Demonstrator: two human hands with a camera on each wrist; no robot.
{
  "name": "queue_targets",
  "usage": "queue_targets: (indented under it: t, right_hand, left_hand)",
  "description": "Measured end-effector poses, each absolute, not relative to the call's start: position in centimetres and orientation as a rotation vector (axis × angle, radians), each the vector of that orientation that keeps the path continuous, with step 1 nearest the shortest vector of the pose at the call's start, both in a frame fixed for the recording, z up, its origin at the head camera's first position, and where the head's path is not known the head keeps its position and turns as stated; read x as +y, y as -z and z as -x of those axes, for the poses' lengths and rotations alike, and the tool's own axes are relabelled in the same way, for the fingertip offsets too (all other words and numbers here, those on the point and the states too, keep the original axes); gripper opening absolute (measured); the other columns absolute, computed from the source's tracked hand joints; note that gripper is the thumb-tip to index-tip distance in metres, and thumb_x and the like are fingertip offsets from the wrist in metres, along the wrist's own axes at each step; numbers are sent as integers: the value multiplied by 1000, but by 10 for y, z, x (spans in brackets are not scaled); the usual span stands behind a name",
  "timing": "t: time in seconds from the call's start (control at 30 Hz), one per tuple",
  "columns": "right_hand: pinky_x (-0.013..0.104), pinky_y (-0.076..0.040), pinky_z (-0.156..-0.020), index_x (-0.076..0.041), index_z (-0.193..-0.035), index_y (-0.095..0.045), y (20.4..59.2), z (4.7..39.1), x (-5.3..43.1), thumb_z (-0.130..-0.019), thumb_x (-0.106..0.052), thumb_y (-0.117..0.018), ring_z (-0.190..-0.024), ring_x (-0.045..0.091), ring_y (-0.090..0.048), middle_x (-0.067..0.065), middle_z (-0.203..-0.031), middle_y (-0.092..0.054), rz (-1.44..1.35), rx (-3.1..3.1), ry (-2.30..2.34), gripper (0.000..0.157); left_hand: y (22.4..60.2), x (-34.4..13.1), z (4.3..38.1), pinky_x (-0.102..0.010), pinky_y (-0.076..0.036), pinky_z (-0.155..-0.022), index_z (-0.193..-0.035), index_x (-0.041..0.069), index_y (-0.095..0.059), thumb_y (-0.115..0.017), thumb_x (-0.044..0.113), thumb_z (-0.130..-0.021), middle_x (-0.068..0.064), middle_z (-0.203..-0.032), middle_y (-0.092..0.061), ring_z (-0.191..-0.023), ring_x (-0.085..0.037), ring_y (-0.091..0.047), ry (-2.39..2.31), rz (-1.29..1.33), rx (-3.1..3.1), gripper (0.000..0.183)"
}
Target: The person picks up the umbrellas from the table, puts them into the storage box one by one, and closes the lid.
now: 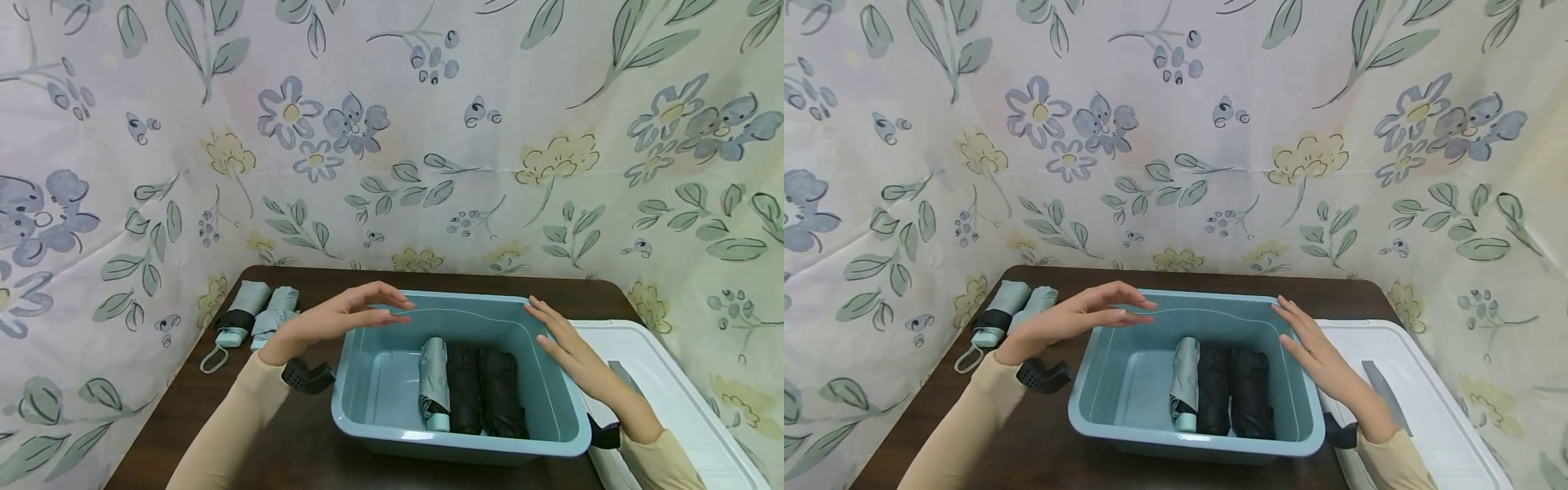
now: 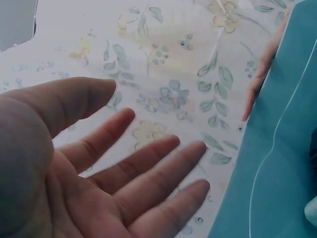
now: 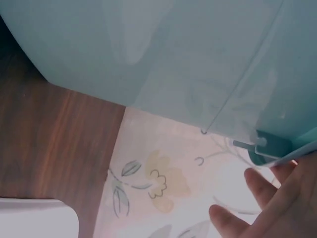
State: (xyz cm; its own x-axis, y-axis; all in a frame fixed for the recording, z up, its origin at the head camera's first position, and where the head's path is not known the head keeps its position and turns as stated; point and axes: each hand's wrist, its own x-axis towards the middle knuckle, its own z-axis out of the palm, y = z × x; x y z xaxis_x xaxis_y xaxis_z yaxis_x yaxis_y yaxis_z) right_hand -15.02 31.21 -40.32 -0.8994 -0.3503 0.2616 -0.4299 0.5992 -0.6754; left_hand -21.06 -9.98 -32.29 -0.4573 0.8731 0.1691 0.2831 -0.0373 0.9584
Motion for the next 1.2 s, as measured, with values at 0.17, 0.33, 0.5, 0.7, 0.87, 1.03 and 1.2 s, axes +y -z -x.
queue_targets:
  t: [0.17,0.33,0.5,0.7,0.87,1.03,1.2]
  right_hand:
    - [73,-16,-95,-17,-147,-25,404,151,315,-96,-12,-49,-139,0,-4,0,-155,-12,-682,-2732,-1078,57]
    - [71,-21,-94,-20,-148,-24,401,151,317,-95,-20,-53,-142,13,-11,-2,-155,-14,-645,-2794,-974,60]
    - [70,-25,-93,-21,-148,-24,392,151,317,-93,-28,-57,-136,40,-23,1,-154,-17,-626,-2850,-849,65]
    - [67,-18,-101,-19,-147,-27,388,154,316,-90,-31,-60,-135,40,-25,4,-153,-23,-637,-2849,-779,66]
    - [52,-6,-113,-18,-146,-31,387,155,314,-90,-32,-60,-136,36,-28,7,-150,-29,-631,-2822,-690,65]
    - [48,-3,-114,-18,-145,-33,388,154,312,-90,-33,-60,-135,34,-29,8,-149,-32,-620,-2791,-653,63]
    - [49,-3,-114,-19,-144,-34,390,153,313,-90,-31,-59,-136,31,-28,7,-148,-34,-602,-2758,-650,61]
  left_hand:
    - [333,-106,208,-46,-40,-99,-130,2,-39,-42,12,-100,-23,-134,-43,-122,-29,-50,-1594,-1259,1757,32]
    - [341,-111,204,-49,-40,-99,-128,3,-42,-43,13,-100,-14,-139,-43,-124,-27,-48,-1655,-1217,1847,30]
    - [345,-118,201,-44,-38,-102,-125,6,-46,-42,14,-100,-12,-143,-39,-126,-27,-47,-1779,-1169,1902,27]
    - [354,-128,202,-43,-41,-99,-127,-1,-43,-40,10,-100,-15,-140,-43,-124,-29,-48,-1890,-1167,1952,30]
    - [363,-135,203,-45,-40,-98,-128,-3,-42,-38,10,-101,-19,-139,-42,-127,-32,-44,-1977,-1132,1975,30]
    - [373,-145,204,-42,-39,-100,-130,0,-41,-38,12,-101,-17,-139,-42,-129,-34,-41,-2002,-1032,1992,32]
    - [385,-158,208,-38,-39,-100,-132,-1,-39,-38,11,-101,-17,-137,-44,-127,-30,-44,-1990,-959,2056,33]
